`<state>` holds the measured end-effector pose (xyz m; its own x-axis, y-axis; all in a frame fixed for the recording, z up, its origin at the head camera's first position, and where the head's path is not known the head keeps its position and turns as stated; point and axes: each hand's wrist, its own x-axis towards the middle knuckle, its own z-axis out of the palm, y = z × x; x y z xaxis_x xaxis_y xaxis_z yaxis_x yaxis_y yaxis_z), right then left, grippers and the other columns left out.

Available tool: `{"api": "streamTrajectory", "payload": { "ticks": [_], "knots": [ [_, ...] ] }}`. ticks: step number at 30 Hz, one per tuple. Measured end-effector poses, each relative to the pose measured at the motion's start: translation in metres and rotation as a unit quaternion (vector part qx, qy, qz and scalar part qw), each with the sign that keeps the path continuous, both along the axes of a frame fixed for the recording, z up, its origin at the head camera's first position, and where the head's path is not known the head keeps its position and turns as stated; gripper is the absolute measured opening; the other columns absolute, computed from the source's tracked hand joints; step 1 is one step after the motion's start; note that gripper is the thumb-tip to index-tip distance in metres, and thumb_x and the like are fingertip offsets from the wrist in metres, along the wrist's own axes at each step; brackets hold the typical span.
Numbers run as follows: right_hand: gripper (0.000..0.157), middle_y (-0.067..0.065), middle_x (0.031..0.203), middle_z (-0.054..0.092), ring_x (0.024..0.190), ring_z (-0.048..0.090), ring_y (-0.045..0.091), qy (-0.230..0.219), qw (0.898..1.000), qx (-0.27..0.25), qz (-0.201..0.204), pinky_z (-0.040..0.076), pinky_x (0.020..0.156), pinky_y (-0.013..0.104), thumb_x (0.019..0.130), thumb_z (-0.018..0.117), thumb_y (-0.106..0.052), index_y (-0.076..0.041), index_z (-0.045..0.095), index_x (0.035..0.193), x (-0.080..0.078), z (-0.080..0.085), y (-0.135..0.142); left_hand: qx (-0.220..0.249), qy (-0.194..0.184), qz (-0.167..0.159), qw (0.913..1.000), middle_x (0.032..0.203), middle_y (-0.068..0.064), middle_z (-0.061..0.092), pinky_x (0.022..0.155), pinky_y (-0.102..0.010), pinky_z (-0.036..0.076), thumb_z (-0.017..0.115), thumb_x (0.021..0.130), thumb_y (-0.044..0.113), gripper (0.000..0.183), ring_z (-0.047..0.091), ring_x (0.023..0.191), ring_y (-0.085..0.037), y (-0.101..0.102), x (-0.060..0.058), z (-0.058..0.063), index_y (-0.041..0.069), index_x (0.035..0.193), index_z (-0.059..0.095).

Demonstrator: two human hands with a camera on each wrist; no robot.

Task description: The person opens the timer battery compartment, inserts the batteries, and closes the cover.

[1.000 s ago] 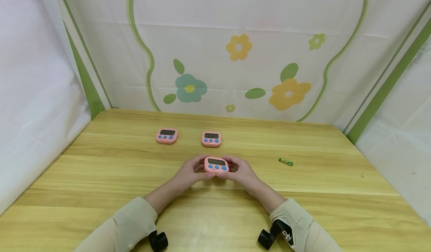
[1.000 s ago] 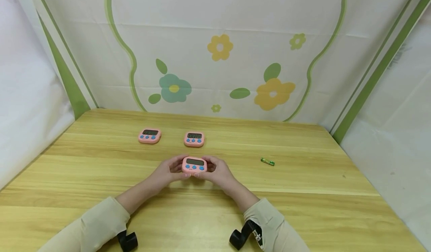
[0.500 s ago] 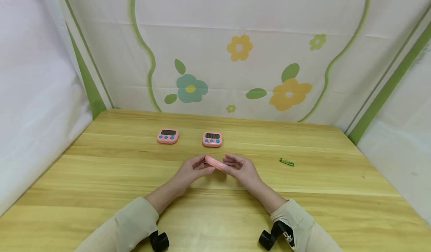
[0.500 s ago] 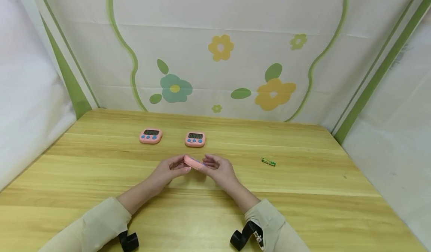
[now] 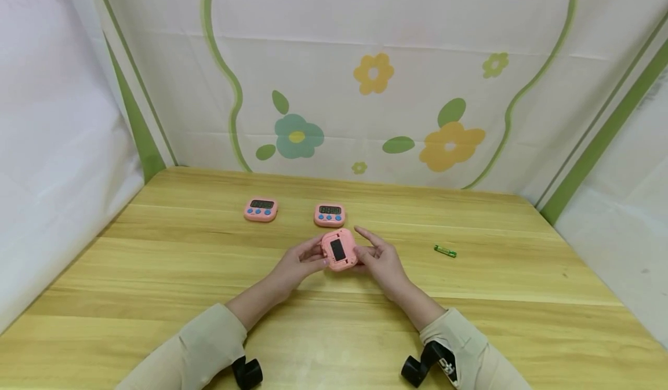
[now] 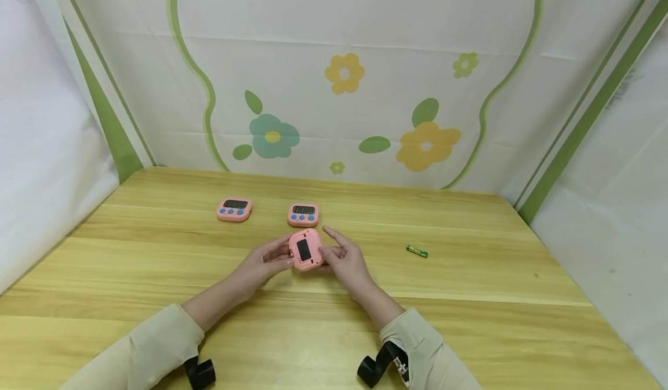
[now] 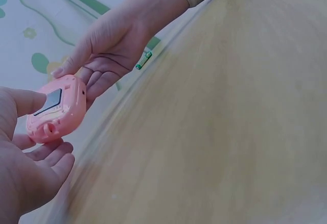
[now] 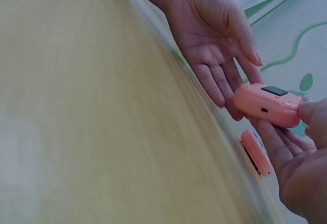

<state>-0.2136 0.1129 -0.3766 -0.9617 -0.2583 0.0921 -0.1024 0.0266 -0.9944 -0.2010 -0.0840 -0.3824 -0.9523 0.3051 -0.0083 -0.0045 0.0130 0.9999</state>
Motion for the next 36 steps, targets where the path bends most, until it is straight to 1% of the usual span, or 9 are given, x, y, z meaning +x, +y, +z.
{"api": "streamTrajectory", "payload": {
  "ticks": [3,7,10,13,16,19,22,25,36],
  "knots": [
    [0.046,0.025,0.093,0.058,0.074,0.061,0.024,-0.011,0.999,-0.016,0.026,0.05,0.068,0.039,0.086,0.049,0.0,-0.002,0.035,0.13,-0.0001,0.0002,-0.0004,0.013,-0.002,-0.012,0.9998,0.117,-0.02,0.047,0.085,-0.032,0.042,0.059,0.081,0.007,0.06,0.047,0.105,-0.028,-0.0002,0.0003,-0.0001,0.005,0.133,0.031],
    [0.048,0.026,0.095,0.057,0.076,0.061,0.022,-0.03,0.997,-0.024,0.069,0.049,0.07,0.04,0.086,0.049,-0.001,-0.001,0.033,0.132,0.0012,0.0016,-0.0004,0.042,-0.014,-0.032,0.9985,0.116,-0.024,0.046,0.081,-0.032,0.045,0.057,0.081,0.002,0.062,0.05,0.1,-0.028,-0.0005,0.0008,0.0,0.004,0.135,0.026],
    [0.049,0.027,0.096,0.057,0.076,0.06,0.022,-0.05,0.994,-0.024,0.096,0.048,0.072,0.041,0.087,0.05,-0.004,-0.001,0.031,0.132,0.0022,0.0024,-0.0001,0.046,-0.027,-0.034,0.998,0.108,-0.022,0.051,0.077,-0.031,0.047,0.058,0.08,0.002,0.061,0.055,0.09,-0.025,-0.0005,0.0007,-0.0004,0.004,0.134,0.029],
    [0.049,0.025,0.094,0.058,0.074,0.06,0.021,-0.076,0.991,-0.023,0.109,0.049,0.071,0.04,0.087,0.05,-0.005,-0.001,0.032,0.132,0.0026,0.0027,0.0005,0.043,-0.035,-0.034,0.9979,0.097,-0.017,0.054,0.073,-0.031,0.049,0.06,0.079,0.002,0.06,0.056,0.081,-0.021,-0.0006,0.0004,-0.0009,0.005,0.132,0.033],
    [0.047,0.024,0.093,0.059,0.073,0.06,0.021,-0.096,0.988,-0.024,0.117,0.049,0.07,0.04,0.086,0.049,-0.004,0.0,0.033,0.13,0.002,0.0017,0.0013,0.043,-0.036,-0.041,0.9976,0.091,-0.015,0.054,0.072,-0.032,0.049,0.061,0.078,0.001,0.06,0.057,0.077,-0.02,-0.0006,0.0006,-0.0015,0.003,0.131,0.034],
    [0.045,0.022,0.089,0.06,0.07,0.06,0.021,-0.114,0.986,-0.018,0.116,0.05,0.066,0.04,0.084,0.049,-0.002,0.001,0.036,0.127,0.0017,0.0003,0.0024,0.046,-0.044,-0.056,0.9964,0.089,-0.015,0.054,0.071,-0.034,0.049,0.06,0.078,0.001,0.06,0.057,0.076,-0.02,0.0009,0.0014,-0.0024,0.0,0.131,0.032],
    [0.044,0.02,0.084,0.061,0.067,0.061,0.022,-0.133,0.985,-0.01,0.11,0.051,0.062,0.04,0.082,0.049,-0.001,0.001,0.038,0.125,0.002,0.0,0.0029,0.036,-0.053,-0.06,0.9961,0.087,-0.014,0.054,0.07,-0.034,0.05,0.06,0.079,0.001,0.06,0.056,0.075,-0.019,0.0033,0.0022,-0.0036,-0.002,0.131,0.03],
    [0.044,0.018,0.084,0.061,0.066,0.061,0.022,-0.151,0.983,-0.006,0.107,0.051,0.062,0.04,0.081,0.049,-0.001,0.001,0.038,0.124,0.0021,0.0003,0.0033,0.022,-0.052,-0.062,0.9965,0.086,-0.014,0.054,0.068,-0.033,0.05,0.059,0.08,0.001,0.061,0.056,0.074,-0.018,0.0048,0.0027,-0.0047,-0.002,0.132,0.029],
    [0.045,0.018,0.085,0.061,0.065,0.061,0.021,-0.165,0.98,-0.002,0.109,0.051,0.06,0.038,0.08,0.049,-0.002,0.0,0.039,0.124,0.0003,-0.0012,0.004,-0.003,-0.056,-0.056,0.9968,0.084,-0.015,0.053,0.067,-0.031,0.051,0.062,0.079,0.005,0.062,0.056,0.071,-0.019,0.0064,0.0021,-0.0052,-0.001,0.132,0.031]
  ]
}}
